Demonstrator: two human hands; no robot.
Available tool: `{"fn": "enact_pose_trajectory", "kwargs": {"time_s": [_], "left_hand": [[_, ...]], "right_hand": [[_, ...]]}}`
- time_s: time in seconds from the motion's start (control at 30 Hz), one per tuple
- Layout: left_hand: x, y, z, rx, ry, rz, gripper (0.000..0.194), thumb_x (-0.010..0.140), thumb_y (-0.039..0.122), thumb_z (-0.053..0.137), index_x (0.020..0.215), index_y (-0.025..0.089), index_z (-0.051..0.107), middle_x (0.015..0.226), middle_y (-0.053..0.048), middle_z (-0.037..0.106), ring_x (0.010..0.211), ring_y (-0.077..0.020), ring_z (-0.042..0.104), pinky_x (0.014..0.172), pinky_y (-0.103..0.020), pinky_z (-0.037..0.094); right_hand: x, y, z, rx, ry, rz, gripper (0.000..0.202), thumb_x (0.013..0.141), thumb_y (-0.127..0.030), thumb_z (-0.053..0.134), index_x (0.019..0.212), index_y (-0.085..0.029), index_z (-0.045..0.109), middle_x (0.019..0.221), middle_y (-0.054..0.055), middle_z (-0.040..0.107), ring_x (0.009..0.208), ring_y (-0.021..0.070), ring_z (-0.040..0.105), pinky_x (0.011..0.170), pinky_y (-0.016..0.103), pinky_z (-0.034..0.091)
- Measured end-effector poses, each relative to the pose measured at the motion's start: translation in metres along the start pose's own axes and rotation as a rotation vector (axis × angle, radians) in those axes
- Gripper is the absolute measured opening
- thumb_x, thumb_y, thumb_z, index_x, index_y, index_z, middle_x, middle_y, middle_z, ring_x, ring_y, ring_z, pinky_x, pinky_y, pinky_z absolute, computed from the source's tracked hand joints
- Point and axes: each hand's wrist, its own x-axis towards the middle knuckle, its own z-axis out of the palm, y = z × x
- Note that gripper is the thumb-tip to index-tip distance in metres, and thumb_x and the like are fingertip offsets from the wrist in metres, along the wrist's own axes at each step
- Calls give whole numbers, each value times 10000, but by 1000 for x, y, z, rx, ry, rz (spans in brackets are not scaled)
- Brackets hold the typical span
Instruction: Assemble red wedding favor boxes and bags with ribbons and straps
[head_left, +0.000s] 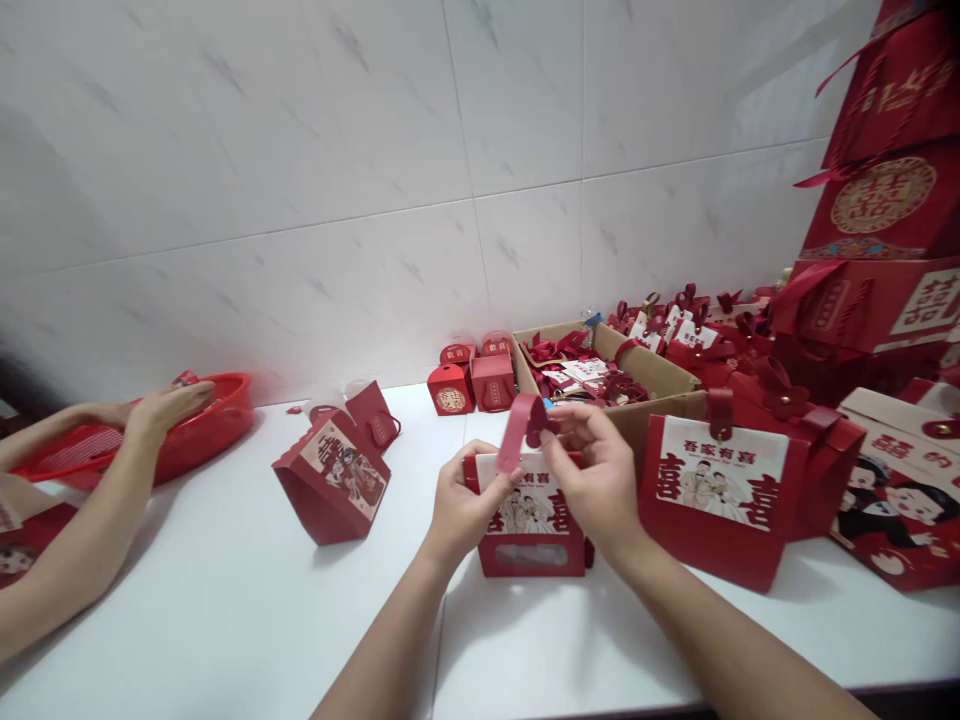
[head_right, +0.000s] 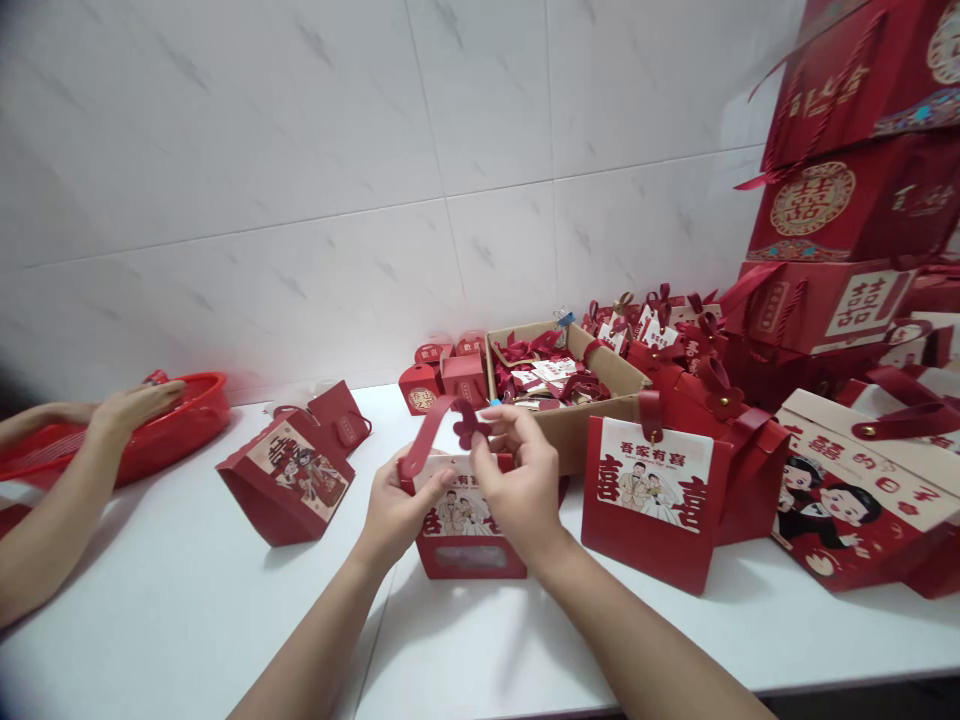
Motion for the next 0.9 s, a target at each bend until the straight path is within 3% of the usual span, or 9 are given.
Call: {"fn": "enact_pose_trajectory", "kwargs": {"time_s": [0.1,0.27,0.37,0.53,0.73,0.9], "left_hand": [[1,-4,0,-66,-23,-21,299,722,377,704,697,165,495,614,38,522,552,-89,490,526,-198,414],[1,1,3,-91,-38,-49,313,719,381,703,692,174,471,609,46,514,549,-87,488,516,-191,412],[0,5,4,-74,-21,-48,314,696,393,718,697,172,496,620,37,537,569,-102,517,527,-201,428],[1,5,3,-15,-14,-26,284,694,390,719,743,173,542,639,27,569,584,-116,542,543,-216,447],[1,2,1,34,-16,11,269,705,394,715,809,185,580,715,14,622,644,-136,590,589,-233,479],[1,-2,2,-37,-27,-24,308,705,413,719,861,177,597,785,-17,658,695,-160,620,617,-259,508]], "right_hand": [[21,-7,-8,27,-91,198,227,748,-250,640,951,-168,583,756,16,637,608,133,601,539,239,476],[49,-19,-19,-273,-532,371,62,689,-188,666,740,-157,682,755,50,681,687,161,629,603,248,483],[56,-24,-23,-347,-703,387,72,709,-232,673,744,-188,717,803,46,692,720,167,631,619,251,477],[60,-26,-23,-349,-779,398,100,723,-267,670,782,-210,727,854,39,698,740,166,628,639,253,481],[61,-32,-20,-438,-779,347,127,723,-275,660,786,-194,734,825,42,701,724,163,624,640,250,476],[67,-38,-24,-520,-855,281,128,740,-299,643,761,-223,744,767,26,701,670,169,613,587,262,465]]}}
